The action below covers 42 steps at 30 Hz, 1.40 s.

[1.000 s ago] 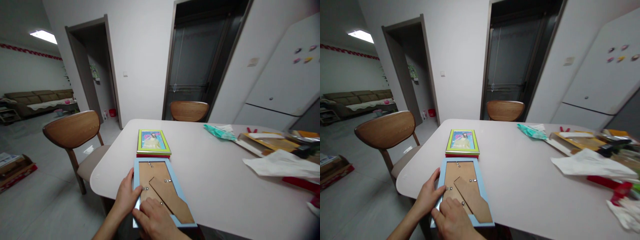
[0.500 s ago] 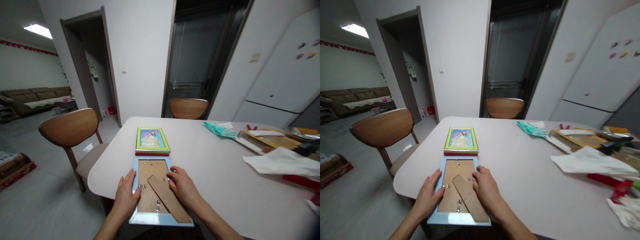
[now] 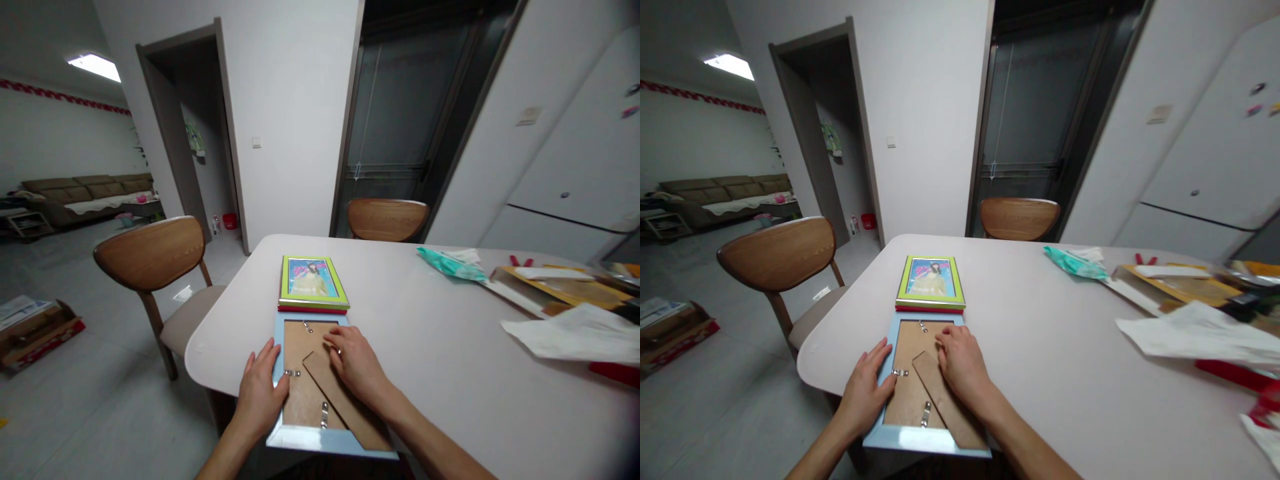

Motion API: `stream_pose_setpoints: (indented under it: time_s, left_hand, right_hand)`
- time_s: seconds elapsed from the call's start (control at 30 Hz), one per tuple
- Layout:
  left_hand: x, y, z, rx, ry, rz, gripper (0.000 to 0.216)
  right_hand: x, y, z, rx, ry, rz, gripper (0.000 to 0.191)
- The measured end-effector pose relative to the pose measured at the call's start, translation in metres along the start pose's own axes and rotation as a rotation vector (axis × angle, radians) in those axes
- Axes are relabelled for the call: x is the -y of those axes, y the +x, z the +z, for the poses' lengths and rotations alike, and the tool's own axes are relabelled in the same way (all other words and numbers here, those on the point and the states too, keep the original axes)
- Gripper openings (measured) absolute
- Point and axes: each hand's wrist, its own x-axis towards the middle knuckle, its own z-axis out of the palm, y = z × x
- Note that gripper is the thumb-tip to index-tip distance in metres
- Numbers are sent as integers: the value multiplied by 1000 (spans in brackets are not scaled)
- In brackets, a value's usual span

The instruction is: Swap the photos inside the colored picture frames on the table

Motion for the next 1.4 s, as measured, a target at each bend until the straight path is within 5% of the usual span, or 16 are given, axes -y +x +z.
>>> stream_pose_setpoints:
  time_s: [0.37, 0.57, 0.77, 1.4]
  left_hand:
    - [-1, 0, 2, -20, -1, -3, 45]
    - [1, 0, 4, -19, 60, 0, 46]
    - [2, -1, 4, -20, 39, 5, 43]
    - [2, 2, 6, 4, 78, 16, 44]
  right_hand:
    - [13, 37, 25, 32, -85, 13, 26]
    - [22, 30, 15, 49, -66, -7, 27]
    - [44, 5, 9, 143, 144, -184, 18]
    - [60, 2, 18, 106, 73, -107, 15]
